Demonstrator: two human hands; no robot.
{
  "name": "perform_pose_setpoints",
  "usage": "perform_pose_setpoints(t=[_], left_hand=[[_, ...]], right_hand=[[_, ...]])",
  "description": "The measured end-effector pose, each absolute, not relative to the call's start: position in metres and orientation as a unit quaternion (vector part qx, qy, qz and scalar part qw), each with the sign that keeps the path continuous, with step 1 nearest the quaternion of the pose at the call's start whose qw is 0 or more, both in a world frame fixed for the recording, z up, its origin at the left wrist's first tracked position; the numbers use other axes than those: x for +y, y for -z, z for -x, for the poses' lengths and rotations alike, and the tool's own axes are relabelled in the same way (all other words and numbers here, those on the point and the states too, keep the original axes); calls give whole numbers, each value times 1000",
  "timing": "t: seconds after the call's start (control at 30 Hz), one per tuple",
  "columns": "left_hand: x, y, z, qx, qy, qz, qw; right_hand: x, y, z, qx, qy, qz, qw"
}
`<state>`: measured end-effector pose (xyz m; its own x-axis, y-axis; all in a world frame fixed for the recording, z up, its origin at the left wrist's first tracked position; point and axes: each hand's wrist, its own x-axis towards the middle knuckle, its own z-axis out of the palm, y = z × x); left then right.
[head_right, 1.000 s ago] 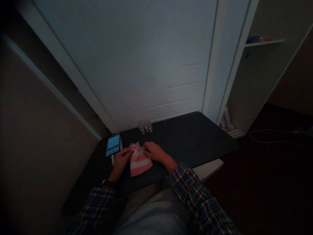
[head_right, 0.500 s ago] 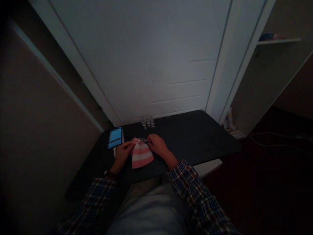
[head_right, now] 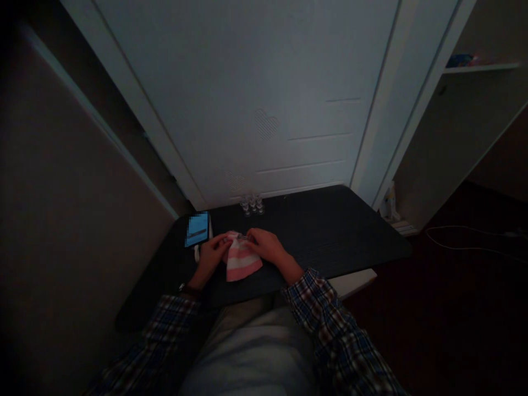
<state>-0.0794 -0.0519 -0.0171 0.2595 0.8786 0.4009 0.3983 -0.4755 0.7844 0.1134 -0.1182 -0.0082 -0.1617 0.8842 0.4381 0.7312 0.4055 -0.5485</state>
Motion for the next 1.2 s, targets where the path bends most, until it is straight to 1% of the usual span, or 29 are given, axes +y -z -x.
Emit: perform_pose_setpoints(t=[0.1, 0.23, 0.4, 0.7, 1.2], left_hand=[[-51, 18, 80, 429, -427, -742, 286], [-53, 18, 78, 427, -419, -750, 282], [-55, 14, 77, 424, -435, -743, 281], [-61, 7, 74, 408, -443, -746, 283], [-60, 9, 76, 428, -411, -771, 231]], right_hand=[[-121, 6, -112, -750, -121, 546, 352], [-121, 3, -111, -721, -113, 591, 343], [-120, 5, -110, -733, -123, 583, 328], [-118, 9, -113, -738, -113, 578, 330], [-117, 8, -113, -732, -84, 580, 348]])
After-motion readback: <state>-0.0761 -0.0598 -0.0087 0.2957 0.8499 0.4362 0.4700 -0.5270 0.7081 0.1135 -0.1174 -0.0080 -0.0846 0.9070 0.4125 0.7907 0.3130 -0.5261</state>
